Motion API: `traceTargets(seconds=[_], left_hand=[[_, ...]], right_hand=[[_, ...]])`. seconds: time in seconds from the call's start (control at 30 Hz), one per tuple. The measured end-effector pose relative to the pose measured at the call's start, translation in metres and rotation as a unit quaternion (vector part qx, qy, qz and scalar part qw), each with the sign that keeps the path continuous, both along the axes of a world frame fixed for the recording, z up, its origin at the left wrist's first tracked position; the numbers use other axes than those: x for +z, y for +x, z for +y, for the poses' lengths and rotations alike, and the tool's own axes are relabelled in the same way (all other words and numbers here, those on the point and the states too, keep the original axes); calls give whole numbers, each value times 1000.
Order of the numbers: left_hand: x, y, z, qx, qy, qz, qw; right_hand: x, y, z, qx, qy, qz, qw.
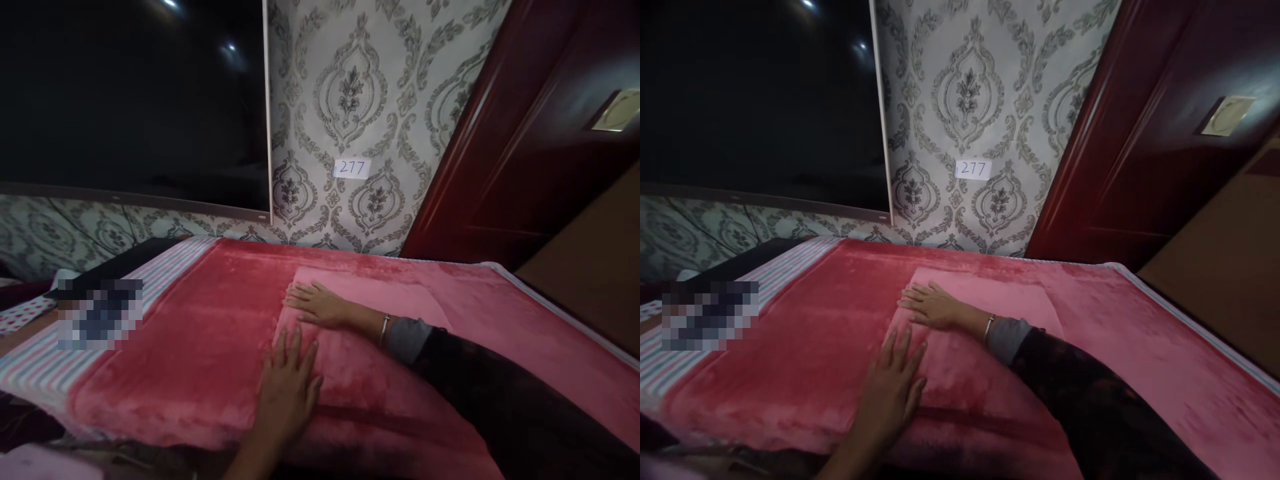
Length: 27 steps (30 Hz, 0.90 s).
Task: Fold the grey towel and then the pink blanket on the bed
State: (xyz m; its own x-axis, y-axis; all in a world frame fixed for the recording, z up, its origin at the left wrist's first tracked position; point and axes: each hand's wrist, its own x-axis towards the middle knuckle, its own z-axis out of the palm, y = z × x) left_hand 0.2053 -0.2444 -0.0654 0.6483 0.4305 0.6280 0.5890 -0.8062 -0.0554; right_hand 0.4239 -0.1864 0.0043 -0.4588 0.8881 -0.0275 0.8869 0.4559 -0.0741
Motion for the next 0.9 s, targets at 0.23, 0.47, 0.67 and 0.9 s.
traceTargets(seconds=[0.23,0.47,0.67,0.9], left_hand=[[-12,2,-5,4,-26,-12,1000],[-14,0,-2,-2,-39,-23,999],[-9,0,0,5,-30,-15,999],[3,0,-1,-8,-63,10,998]], right_hand=[[-12,31,51,-108,-14,22,994],[-14,38,67,-200,-27,59,978],[3,30,60,-264,-21,44,963],[14,25,-69,-224,11,60,973]])
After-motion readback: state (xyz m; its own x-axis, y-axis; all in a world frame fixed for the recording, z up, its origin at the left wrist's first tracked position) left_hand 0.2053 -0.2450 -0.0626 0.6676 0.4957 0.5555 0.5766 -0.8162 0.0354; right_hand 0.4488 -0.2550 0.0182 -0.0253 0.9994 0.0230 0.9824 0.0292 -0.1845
